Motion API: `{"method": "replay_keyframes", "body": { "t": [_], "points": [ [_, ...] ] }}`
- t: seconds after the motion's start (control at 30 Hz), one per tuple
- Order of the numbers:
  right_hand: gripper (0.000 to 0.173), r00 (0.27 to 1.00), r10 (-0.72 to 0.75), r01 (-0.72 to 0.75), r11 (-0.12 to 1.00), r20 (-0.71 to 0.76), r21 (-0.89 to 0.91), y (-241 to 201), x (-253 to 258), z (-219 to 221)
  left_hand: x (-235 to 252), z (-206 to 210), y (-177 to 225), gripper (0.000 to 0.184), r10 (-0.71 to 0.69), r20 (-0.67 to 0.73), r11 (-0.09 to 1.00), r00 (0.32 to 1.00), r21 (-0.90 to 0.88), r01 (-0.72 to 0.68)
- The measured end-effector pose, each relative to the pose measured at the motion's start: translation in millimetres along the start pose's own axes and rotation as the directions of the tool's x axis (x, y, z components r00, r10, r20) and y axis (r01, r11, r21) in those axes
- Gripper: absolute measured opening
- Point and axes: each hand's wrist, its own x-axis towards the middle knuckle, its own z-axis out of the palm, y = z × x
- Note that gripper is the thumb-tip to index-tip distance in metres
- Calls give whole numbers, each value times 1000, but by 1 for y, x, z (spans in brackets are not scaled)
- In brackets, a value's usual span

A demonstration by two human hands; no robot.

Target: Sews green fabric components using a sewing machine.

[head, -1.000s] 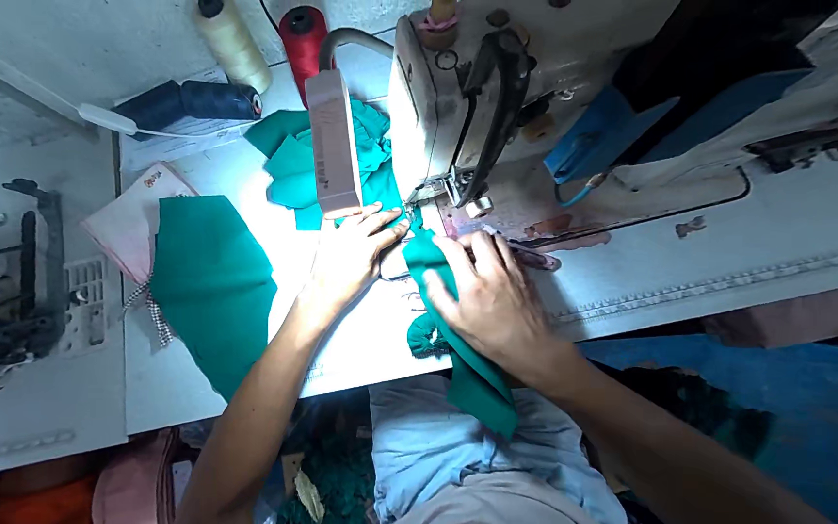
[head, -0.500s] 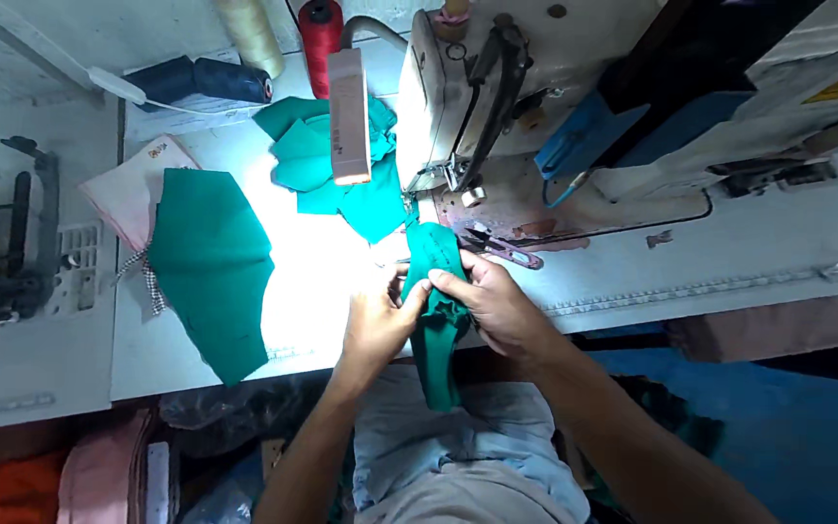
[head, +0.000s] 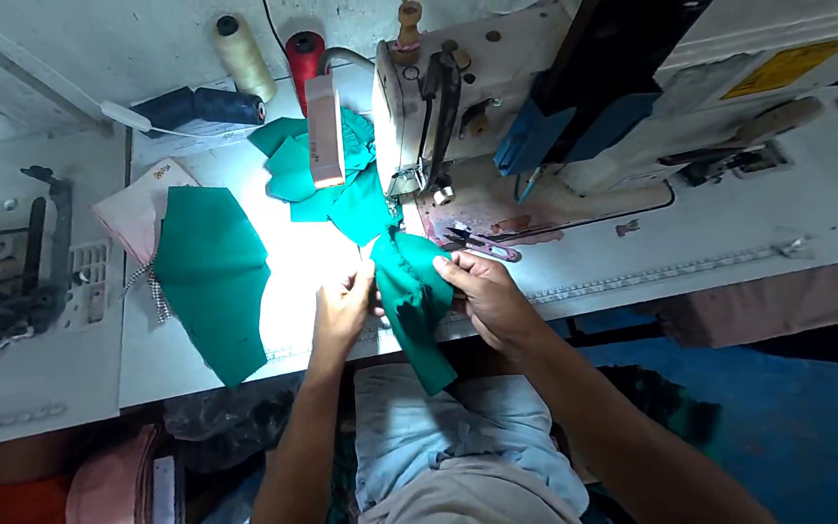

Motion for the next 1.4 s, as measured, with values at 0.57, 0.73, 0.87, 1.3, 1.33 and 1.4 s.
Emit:
{"method": "replay_keyframes", "body": {
  "t": [0.57, 0.73, 0.87, 1.3, 1.33, 1.4],
  "points": [
    [35, 880, -471, 241, 550, -59, -800, 16, -23, -1, -10, 22, 4, 13, 116, -48, 964, 992, 246, -101],
    [53, 906, -402, 320, 441, 134, -839, 18, -19, 25, -12, 25, 9, 37, 117, 27, 965, 993, -238, -107],
    [28, 963, -230, 255, 601, 142, -758, 6, -3, 25, -21, 16, 12, 37, 138, -95, 926, 986, -341, -162],
    [31, 990, -86, 138, 741, 110, -658, -6, -17, -9, -7, 19, 10, 18, -78, 41, 917, 996, -390, 88],
    [45, 957, -252, 269, 583, 144, -767, -4, -20, -8, -3, 19, 7, 19, -24, 3, 940, 1000, -340, 24],
    [61, 893, -430, 364, 517, 133, -774, -4, -27, 5, 3, 25, 3, 22, -5, -13, 943, 1000, -334, 0]
  ]
}}
